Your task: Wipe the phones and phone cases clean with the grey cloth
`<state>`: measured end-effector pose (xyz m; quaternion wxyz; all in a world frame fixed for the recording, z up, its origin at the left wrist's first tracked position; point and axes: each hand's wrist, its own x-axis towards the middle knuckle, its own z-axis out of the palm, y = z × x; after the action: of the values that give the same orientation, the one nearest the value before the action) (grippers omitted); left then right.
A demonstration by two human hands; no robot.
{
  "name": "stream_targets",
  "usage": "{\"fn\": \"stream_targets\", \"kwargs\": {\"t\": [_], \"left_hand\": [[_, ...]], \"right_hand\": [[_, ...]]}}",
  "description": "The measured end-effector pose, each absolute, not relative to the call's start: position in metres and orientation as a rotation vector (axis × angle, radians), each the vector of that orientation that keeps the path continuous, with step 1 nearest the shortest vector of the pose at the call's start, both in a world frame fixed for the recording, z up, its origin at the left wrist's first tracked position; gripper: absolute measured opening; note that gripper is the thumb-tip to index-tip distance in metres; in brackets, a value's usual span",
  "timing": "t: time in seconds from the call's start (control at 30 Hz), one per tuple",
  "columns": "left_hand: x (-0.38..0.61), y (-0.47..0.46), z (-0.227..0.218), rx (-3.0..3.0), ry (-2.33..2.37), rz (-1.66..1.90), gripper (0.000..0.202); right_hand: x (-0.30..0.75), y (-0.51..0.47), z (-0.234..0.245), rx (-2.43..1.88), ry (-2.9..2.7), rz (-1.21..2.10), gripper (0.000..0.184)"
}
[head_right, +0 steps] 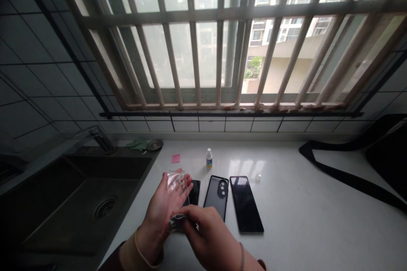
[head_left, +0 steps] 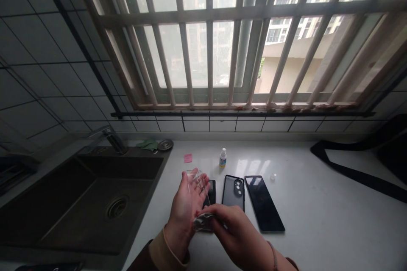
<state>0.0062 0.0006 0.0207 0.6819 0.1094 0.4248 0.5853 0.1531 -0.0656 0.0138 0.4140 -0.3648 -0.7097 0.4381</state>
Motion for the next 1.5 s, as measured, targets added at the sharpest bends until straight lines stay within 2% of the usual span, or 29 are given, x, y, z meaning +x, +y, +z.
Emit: {"fn": "stream_targets", "kwargs": {"t": [0.07, 0.13, 0.3, 0.4, 0.6, 0.73, 1.27, 1.5], "left_hand": [[0.005, 0.0, 0.021, 0.267, 0.93, 1.264, 0.051], [0.004, -0.001, 0.023, 0.298, 0.872, 1.194, 0.053], [-0.001, -0.009, 0.034, 0.404, 0.689, 0.808, 0.051], [-0.002, -0.017, 0.038, 0.518, 0.715, 0.631, 0.051], [-0.006, -0.024, 0.04, 0.678, 0.68, 0.41, 0.053], [-0.007, -0.022, 0.036, 0.705, 0.696, 0.416, 0.049], [-0.007, -0.01, 0.021, 0.716, 0.946, 0.713, 0.039], [-0.005, -0.008, 0.02, 0.616, 0.982, 0.77, 0.034]], "right_hand": [[0.153, -0.061, 0.011, -0.921, -1.641, 1.211, 0.021], [0.159, -0.054, 0.005, -0.923, -1.446, 1.268, 0.029], [0.19, -0.032, -0.01, -1.025, -0.916, 1.02, 0.045], [0.202, -0.026, -0.008, -1.048, -0.869, 0.998, 0.048], [0.191, -0.031, 0.01, -0.899, -1.035, 1.478, 0.046], [0.187, -0.033, 0.013, -0.869, -1.086, 1.519, 0.041], [0.182, -0.034, 0.0, -0.875, -1.204, 1.238, 0.041], [0.178, -0.045, -0.005, -1.005, -1.543, 0.594, 0.034]]}}
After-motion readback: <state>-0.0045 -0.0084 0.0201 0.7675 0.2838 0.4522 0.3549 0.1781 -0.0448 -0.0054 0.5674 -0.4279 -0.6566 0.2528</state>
